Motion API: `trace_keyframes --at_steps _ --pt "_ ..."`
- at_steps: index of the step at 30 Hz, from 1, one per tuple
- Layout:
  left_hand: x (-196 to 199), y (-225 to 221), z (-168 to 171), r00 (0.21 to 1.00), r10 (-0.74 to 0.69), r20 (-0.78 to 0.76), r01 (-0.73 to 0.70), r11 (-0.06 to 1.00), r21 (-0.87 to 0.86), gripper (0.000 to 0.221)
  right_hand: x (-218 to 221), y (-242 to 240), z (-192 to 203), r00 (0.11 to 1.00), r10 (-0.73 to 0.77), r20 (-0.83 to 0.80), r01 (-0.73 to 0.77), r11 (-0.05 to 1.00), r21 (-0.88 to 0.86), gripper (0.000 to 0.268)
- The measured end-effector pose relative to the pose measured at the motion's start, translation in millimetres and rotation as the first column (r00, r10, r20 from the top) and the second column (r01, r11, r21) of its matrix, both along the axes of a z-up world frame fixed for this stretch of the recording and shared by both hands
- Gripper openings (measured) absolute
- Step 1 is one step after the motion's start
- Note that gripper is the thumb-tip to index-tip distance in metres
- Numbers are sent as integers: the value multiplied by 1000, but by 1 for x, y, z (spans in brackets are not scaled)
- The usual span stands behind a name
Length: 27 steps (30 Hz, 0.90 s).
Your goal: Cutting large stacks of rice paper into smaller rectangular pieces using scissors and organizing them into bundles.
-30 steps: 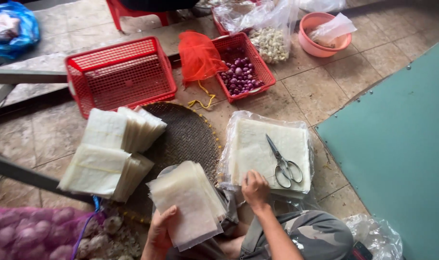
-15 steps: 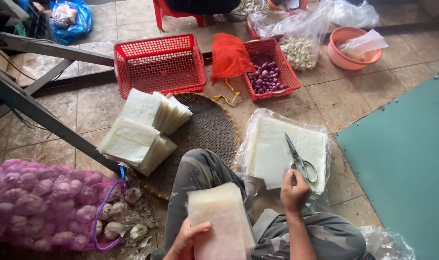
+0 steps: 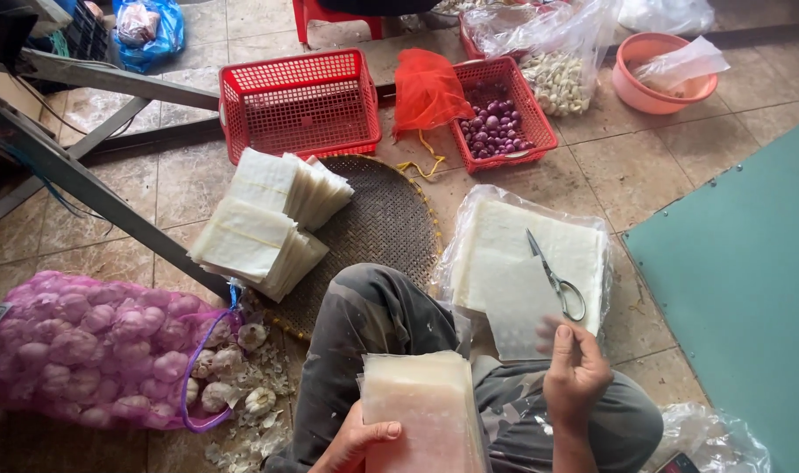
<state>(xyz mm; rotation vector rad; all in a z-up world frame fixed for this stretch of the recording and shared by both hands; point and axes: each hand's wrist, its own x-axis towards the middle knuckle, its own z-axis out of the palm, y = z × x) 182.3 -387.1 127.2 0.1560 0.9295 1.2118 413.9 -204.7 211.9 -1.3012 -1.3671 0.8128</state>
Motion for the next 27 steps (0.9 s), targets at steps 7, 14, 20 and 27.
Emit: trace_keyframes --at_steps 7,14,20,27 --pt "5 -6 5 1000 -4 -3 4 998 -65 78 22 -28 6 1000 -21 -20 22 998 56 16" --pt "4 20 29 988 136 -76 -148 971 -187 57 24 -68 31 899 -150 411 11 947 320 18" --pt "20 46 29 961 219 -170 -249 951 -183 54 -28 -99 18 781 -117 613 -350 731 586 17" --pt "28 57 -26 963 176 -202 -205 970 -132 46 -63 -108 -30 726 -10 687 -434 768 470 20"
